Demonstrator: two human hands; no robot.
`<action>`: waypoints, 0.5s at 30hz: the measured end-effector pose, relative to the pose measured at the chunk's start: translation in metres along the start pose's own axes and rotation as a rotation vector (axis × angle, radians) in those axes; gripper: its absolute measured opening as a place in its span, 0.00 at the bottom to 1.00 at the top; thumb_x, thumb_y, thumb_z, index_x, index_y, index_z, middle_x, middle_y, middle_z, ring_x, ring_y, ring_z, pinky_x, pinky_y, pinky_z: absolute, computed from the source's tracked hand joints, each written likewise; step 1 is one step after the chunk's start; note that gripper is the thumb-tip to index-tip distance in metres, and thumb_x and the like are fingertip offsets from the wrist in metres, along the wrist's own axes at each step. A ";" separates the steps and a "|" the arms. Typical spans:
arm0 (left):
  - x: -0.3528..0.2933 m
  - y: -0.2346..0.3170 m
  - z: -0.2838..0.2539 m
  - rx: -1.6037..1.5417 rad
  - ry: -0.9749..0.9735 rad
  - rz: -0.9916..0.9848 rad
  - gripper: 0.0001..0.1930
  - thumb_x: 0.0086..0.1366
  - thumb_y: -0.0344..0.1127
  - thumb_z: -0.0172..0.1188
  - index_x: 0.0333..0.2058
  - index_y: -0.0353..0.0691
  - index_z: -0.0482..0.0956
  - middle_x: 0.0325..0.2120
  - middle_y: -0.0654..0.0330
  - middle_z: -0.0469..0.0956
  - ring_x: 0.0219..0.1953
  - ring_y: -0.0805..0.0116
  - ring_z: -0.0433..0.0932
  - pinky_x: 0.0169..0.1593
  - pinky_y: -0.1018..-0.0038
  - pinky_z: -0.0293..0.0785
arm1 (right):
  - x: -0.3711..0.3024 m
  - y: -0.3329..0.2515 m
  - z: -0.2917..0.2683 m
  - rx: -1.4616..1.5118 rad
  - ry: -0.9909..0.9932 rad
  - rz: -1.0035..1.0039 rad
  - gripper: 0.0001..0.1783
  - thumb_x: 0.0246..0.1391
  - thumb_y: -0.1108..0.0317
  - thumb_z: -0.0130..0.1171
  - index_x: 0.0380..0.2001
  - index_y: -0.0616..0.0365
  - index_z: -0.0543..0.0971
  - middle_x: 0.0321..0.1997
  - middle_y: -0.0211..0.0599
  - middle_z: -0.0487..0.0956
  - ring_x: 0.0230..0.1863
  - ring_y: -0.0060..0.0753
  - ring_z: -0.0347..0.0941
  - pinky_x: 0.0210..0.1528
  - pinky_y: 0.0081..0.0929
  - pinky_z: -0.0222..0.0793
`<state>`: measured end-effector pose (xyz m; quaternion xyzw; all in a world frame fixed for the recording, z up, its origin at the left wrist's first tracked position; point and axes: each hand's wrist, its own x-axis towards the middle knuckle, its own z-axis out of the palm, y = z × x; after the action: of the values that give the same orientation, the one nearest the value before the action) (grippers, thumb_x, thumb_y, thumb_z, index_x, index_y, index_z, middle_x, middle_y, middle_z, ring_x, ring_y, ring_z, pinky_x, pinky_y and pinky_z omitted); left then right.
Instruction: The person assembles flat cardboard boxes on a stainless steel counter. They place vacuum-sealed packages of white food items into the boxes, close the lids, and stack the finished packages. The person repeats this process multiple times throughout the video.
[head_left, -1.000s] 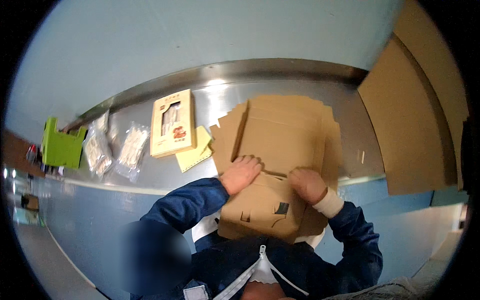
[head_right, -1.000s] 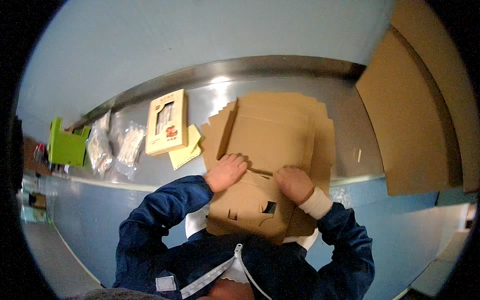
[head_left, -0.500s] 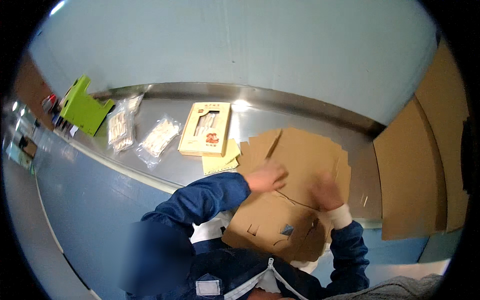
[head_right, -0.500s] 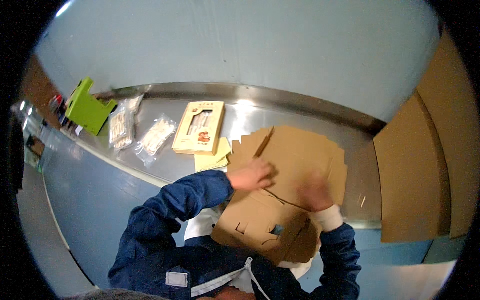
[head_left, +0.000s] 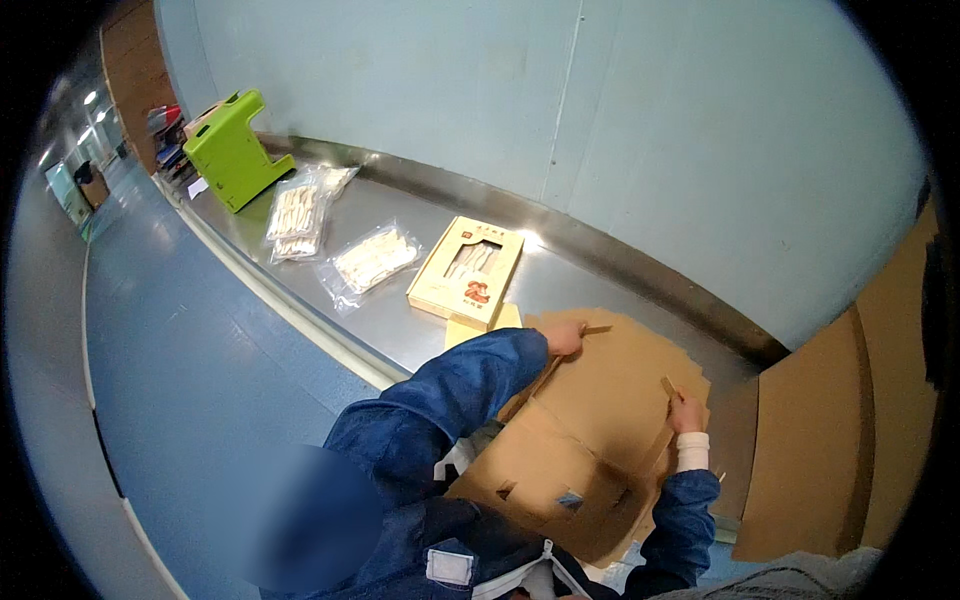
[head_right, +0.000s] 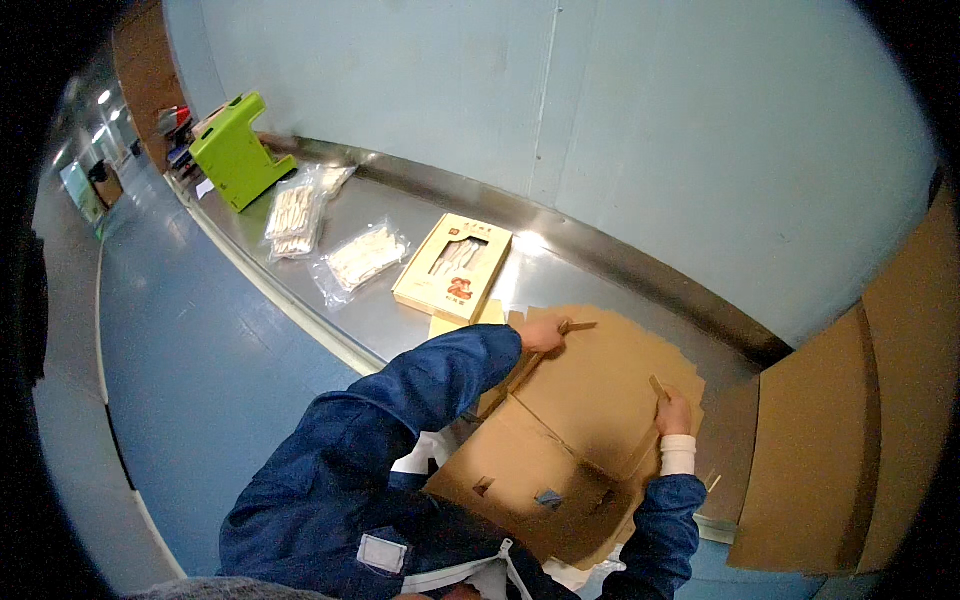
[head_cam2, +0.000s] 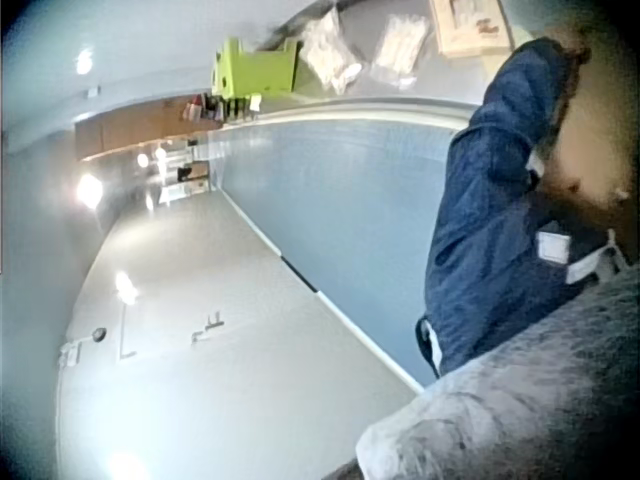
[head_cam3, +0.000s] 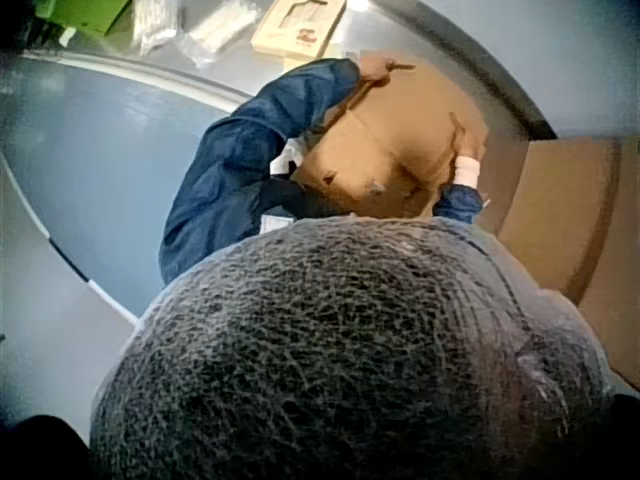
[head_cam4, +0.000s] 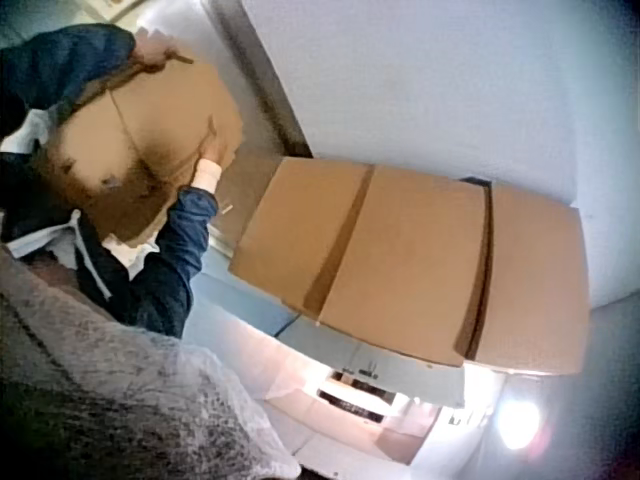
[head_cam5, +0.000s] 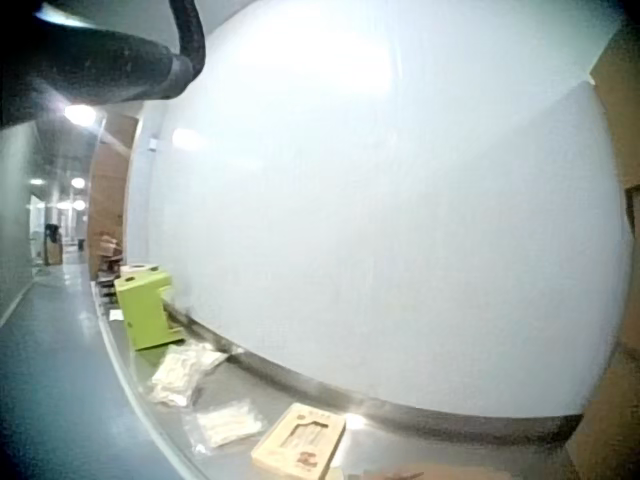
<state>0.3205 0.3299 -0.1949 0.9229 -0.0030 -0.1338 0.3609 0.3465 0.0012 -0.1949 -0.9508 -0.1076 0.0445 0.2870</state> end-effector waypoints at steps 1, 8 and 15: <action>0.003 -0.005 -0.001 0.010 0.025 0.043 0.23 0.51 0.33 0.57 0.48 0.35 0.69 0.31 0.50 0.76 0.37 0.57 0.75 0.39 0.66 0.69 | 0.003 0.006 0.001 0.177 0.009 -0.022 0.12 0.51 0.71 0.51 0.39 0.64 0.76 0.37 0.42 0.78 0.41 0.40 0.73 0.45 0.27 0.66; 0.010 -0.015 0.023 -0.781 0.338 0.227 0.18 0.55 0.36 0.61 0.42 0.36 0.69 0.37 0.57 0.70 0.40 0.70 0.68 0.43 0.73 0.66 | 0.002 0.034 0.021 1.139 0.154 0.055 0.08 0.50 0.72 0.56 0.35 0.61 0.74 0.31 0.28 0.73 0.36 0.27 0.69 0.42 0.21 0.63; 0.023 -0.004 0.014 -0.621 0.129 0.150 0.24 0.59 0.54 0.55 0.43 0.37 0.74 0.31 0.63 0.71 0.38 0.70 0.68 0.45 0.75 0.64 | -0.001 0.010 -0.017 0.087 0.060 -0.097 0.19 0.52 0.56 0.54 0.37 0.62 0.74 0.31 0.44 0.76 0.37 0.37 0.73 0.43 0.29 0.65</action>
<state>0.3389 0.3217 -0.2132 0.7727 -0.0071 -0.0427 0.6333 0.3501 -0.0166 -0.1861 -0.9320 -0.1428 0.0065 0.3331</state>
